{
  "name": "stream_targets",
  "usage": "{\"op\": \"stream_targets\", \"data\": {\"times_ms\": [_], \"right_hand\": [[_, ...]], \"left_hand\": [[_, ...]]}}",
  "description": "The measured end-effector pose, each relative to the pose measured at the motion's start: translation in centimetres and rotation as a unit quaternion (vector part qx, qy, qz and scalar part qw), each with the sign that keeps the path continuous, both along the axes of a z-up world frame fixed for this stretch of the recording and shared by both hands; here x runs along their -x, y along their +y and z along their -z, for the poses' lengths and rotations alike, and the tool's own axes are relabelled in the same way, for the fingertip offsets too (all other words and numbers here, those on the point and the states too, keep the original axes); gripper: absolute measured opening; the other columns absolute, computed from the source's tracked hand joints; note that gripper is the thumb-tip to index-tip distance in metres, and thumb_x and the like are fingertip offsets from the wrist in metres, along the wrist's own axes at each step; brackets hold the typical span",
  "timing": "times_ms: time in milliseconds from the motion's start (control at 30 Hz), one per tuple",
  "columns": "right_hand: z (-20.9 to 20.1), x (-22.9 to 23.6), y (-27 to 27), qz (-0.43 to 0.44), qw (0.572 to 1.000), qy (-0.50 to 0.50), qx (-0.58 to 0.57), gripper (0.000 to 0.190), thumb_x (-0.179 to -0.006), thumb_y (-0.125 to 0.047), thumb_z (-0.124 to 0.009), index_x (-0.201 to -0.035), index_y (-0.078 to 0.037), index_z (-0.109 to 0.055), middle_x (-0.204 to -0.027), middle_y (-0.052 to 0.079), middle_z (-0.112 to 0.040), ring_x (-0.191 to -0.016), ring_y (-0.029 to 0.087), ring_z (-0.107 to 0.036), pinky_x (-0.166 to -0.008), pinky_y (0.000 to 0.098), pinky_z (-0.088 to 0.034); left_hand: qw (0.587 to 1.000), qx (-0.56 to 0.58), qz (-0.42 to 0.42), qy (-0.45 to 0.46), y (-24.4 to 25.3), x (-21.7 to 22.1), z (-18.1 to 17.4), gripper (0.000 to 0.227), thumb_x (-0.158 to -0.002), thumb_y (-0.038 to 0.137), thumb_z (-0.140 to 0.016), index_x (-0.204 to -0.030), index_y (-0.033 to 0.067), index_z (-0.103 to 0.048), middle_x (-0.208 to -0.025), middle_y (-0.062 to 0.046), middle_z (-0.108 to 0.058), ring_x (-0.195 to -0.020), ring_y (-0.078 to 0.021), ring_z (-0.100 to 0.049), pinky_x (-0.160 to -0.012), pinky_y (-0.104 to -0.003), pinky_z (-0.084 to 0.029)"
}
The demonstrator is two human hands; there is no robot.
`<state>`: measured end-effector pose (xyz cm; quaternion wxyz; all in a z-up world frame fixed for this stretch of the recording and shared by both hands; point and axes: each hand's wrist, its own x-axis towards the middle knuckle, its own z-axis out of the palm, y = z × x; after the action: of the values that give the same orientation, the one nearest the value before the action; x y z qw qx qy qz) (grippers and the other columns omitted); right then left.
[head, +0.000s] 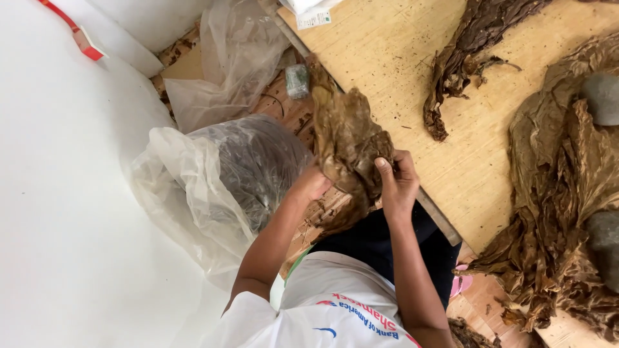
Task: The person places several smooth stones onto a large, dried leaf spread on a wooden table to flatten it. They adjust the stones and smooth the leaf surface with their hands. Another person is also seen working on similar leaves in the background.
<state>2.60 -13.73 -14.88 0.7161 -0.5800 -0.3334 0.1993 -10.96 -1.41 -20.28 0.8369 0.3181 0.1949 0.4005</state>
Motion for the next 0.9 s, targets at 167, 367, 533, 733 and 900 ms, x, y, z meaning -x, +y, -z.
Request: {"op": "stream_targets", "data": {"times_ms": [167,367,533,733,900], "right_hand": [[-2.3,1.2,0.1,0.005,0.993,-0.120,0.007,0.003,-0.105,-0.001,-0.063,-0.103,0.000,-0.064,-0.093,0.009,-0.052,-0.080,0.018,-0.062,-0.074,0.0356,-0.054],[-3.6,2.3,0.5,0.035,0.980,-0.196,0.006,0.014,-0.102,0.008,-0.064,-0.113,-0.001,-0.067,-0.098,0.009,-0.055,-0.087,0.021,-0.065,-0.075,0.0390,-0.055],[-0.9,2.0,0.3,0.040,0.989,-0.137,0.024,0.004,-0.108,-0.001,-0.059,-0.108,-0.005,-0.057,-0.096,0.010,-0.064,-0.092,0.028,-0.072,-0.078,0.0462,-0.059],[3.4,-1.1,-0.3,0.098,0.990,-0.102,0.006,0.007,-0.114,-0.010,-0.044,-0.117,-0.008,-0.038,-0.098,0.011,-0.059,-0.088,0.020,-0.064,-0.081,0.0414,-0.054],[1.0,-3.7,-2.1,0.216,0.971,-0.102,-0.009,0.009,-0.115,-0.012,-0.049,-0.119,-0.009,-0.041,-0.102,0.015,-0.065,-0.091,0.020,-0.062,-0.083,0.0355,-0.050]], "left_hand": [[1.000,-0.004,-0.023,0.014,0.7,-0.1,0.1,0.046,-0.097,0.038,-0.072,-0.131,0.0075,-0.066,-0.118,-0.018,-0.073,-0.109,-0.0286,-0.070,-0.094,-0.049,-0.058],[0.998,-0.013,-0.055,0.035,1.0,-2.5,0.4,0.037,-0.099,0.032,-0.069,-0.128,0.0087,-0.067,-0.115,-0.017,-0.074,-0.106,-0.0294,-0.072,-0.090,-0.049,-0.060],[0.996,-0.014,-0.076,0.051,-0.2,-1.7,1.0,0.031,-0.101,0.027,-0.067,-0.127,0.0096,-0.068,-0.113,-0.017,-0.075,-0.103,-0.0300,-0.074,-0.088,-0.048,-0.061],[0.992,-0.024,-0.107,0.069,1.3,-0.8,0.6,0.023,-0.103,0.021,-0.064,-0.124,0.0108,-0.068,-0.110,-0.016,-0.076,-0.099,-0.0309,-0.076,-0.084,-0.048,-0.062],[0.969,-0.028,-0.214,0.123,4.5,2.2,0.9,0.028,-0.101,0.019,-0.071,-0.128,0.0133,-0.069,-0.114,-0.012,-0.076,-0.101,-0.0270,-0.076,-0.084,-0.043,-0.064]]}}
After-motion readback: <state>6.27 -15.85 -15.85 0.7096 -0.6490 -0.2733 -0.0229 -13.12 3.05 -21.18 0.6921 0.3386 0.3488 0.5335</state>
